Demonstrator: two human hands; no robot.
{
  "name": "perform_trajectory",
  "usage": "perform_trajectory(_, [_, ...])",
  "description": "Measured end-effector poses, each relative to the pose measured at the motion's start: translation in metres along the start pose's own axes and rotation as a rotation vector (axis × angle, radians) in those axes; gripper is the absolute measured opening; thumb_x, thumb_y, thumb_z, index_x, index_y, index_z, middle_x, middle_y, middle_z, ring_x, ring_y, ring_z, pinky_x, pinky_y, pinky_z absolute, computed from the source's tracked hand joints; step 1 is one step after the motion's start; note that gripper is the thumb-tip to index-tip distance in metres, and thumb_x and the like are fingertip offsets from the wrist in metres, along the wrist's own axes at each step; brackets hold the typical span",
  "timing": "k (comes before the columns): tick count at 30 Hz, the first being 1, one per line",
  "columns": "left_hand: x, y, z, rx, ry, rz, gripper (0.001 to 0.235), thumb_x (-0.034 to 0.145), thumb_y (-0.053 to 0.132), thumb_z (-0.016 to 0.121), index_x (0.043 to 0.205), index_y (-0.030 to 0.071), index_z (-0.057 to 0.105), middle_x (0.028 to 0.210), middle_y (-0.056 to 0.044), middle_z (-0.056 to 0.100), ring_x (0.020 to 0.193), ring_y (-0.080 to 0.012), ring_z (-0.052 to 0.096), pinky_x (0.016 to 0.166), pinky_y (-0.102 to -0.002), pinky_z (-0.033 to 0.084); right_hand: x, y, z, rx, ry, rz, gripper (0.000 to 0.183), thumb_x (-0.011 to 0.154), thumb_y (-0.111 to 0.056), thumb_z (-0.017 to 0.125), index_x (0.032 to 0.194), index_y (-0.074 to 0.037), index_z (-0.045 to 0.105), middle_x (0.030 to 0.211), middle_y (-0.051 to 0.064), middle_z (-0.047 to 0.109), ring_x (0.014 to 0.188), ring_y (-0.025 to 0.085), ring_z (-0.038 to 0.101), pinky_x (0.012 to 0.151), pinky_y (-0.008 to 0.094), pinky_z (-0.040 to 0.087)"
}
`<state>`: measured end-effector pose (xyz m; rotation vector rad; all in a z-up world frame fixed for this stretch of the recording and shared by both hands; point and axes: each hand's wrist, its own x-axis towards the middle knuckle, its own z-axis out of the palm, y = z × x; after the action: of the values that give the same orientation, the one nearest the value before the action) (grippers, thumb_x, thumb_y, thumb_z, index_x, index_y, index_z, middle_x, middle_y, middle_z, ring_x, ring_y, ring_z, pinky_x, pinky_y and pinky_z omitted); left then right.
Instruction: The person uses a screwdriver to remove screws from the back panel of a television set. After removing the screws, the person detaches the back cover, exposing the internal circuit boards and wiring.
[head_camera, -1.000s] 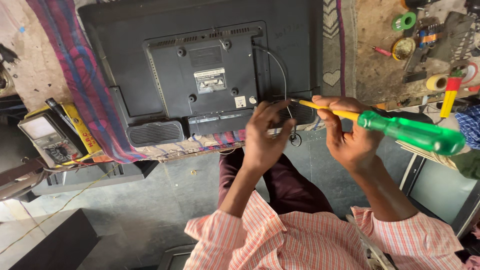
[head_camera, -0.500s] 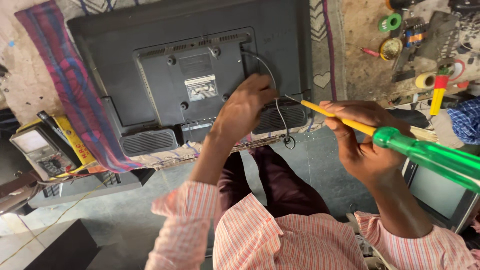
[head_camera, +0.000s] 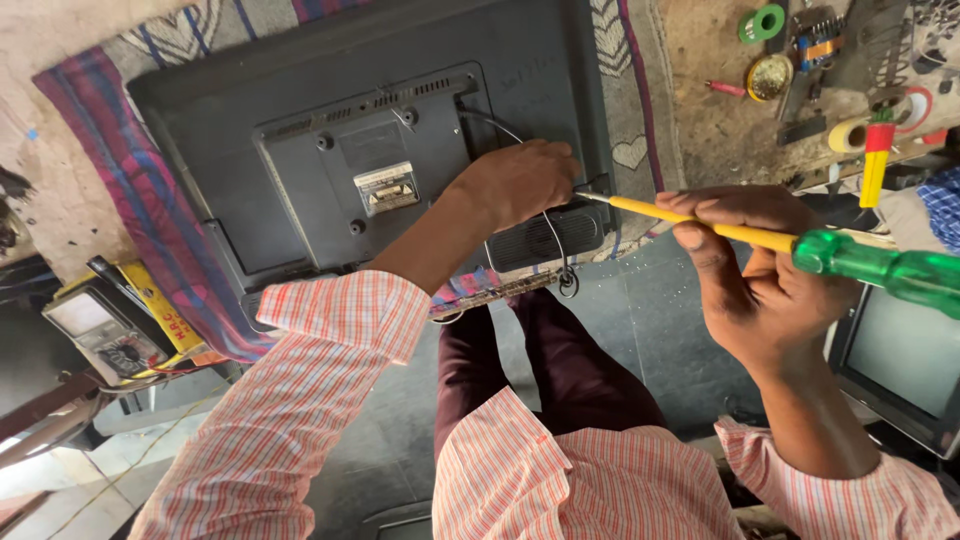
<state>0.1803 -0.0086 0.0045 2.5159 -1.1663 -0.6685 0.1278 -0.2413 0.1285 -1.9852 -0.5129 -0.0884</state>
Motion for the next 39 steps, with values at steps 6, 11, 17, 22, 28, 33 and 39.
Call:
perform_trajectory(6, [0.01,-0.005,0.012,0.168,0.027,0.143,0.01,0.081,0.007,0.068,0.082,0.013,0.075,0.114,0.003,0.065,0.117,-0.02,0.058,0.101,-0.034,0.047,-0.004,-0.017,-0.008,-0.031,-0.035,-0.086,0.02,0.094,0.004,0.069,0.111,0.005,0.058,0.105,0.022,0.072,0.094,0.028,0.078,0.065,0.028,0.06])
perform_trajectory(11, [0.014,-0.016,0.026,0.186,0.064,0.23,0.01,0.085,0.007,0.068,0.089,0.01,0.076,0.118,-0.001,0.065,0.12,-0.0223,0.058,0.1,-0.035,0.048,-0.02,-0.043,0.01,-0.229,-0.133,-0.131,0.025,0.09,-0.005,0.076,0.106,-0.002,0.058,0.099,0.019,0.075,0.091,0.029,0.078,0.074,0.034,0.062])
perform_trajectory(17, [0.022,-0.021,0.028,0.161,-0.06,0.235,0.021,0.074,0.004,0.075,0.096,0.007,0.075,0.12,-0.004,0.063,0.121,-0.0258,0.057,0.102,-0.038,0.046,-0.019,-0.042,0.031,-0.176,-0.094,-0.1,0.022,0.103,-0.002,0.075,0.116,-0.002,0.057,0.106,0.018,0.074,0.097,0.027,0.078,0.083,0.032,0.065])
perform_trajectory(22, [0.027,-0.025,0.025,0.064,0.002,0.221,0.021,0.074,0.0,0.076,0.094,0.005,0.075,0.118,-0.006,0.065,0.116,-0.0272,0.06,0.096,-0.039,0.049,-0.018,-0.033,0.032,-0.126,-0.053,-0.053,0.019,0.105,0.004,0.07,0.117,0.002,0.056,0.109,0.018,0.071,0.1,0.028,0.077,0.09,0.034,0.065])
perform_trajectory(28, [0.059,-0.024,0.016,-0.068,-0.279,0.102,0.019,0.077,0.001,0.075,0.095,0.005,0.075,0.114,-0.007,0.067,0.11,-0.0288,0.063,0.09,-0.041,0.05,-0.016,-0.017,0.048,-0.169,-0.071,-0.101,0.018,0.101,0.007,0.068,0.112,0.003,0.054,0.107,0.02,0.071,0.1,0.03,0.075,0.09,0.037,0.064])
perform_trajectory(33, [0.068,-0.02,0.005,-0.11,-0.351,0.033,0.018,0.079,0.001,0.074,0.097,0.005,0.075,0.111,-0.009,0.069,0.106,-0.0301,0.065,0.085,-0.043,0.052,-0.019,-0.015,0.057,-0.188,-0.034,-0.106,0.021,0.106,0.009,0.069,0.117,0.001,0.054,0.112,0.018,0.071,0.1,0.028,0.075,0.09,0.035,0.064])
perform_trajectory(39, [0.066,-0.018,0.006,-0.14,-0.358,-0.004,0.016,0.082,0.001,0.073,0.098,0.005,0.074,0.107,-0.011,0.071,0.101,-0.0317,0.068,0.079,-0.045,0.053,-0.025,-0.016,0.057,-0.197,-0.057,-0.07,0.022,0.109,0.012,0.066,0.12,0.002,0.05,0.116,0.018,0.068,0.104,0.027,0.074,0.09,0.032,0.062])
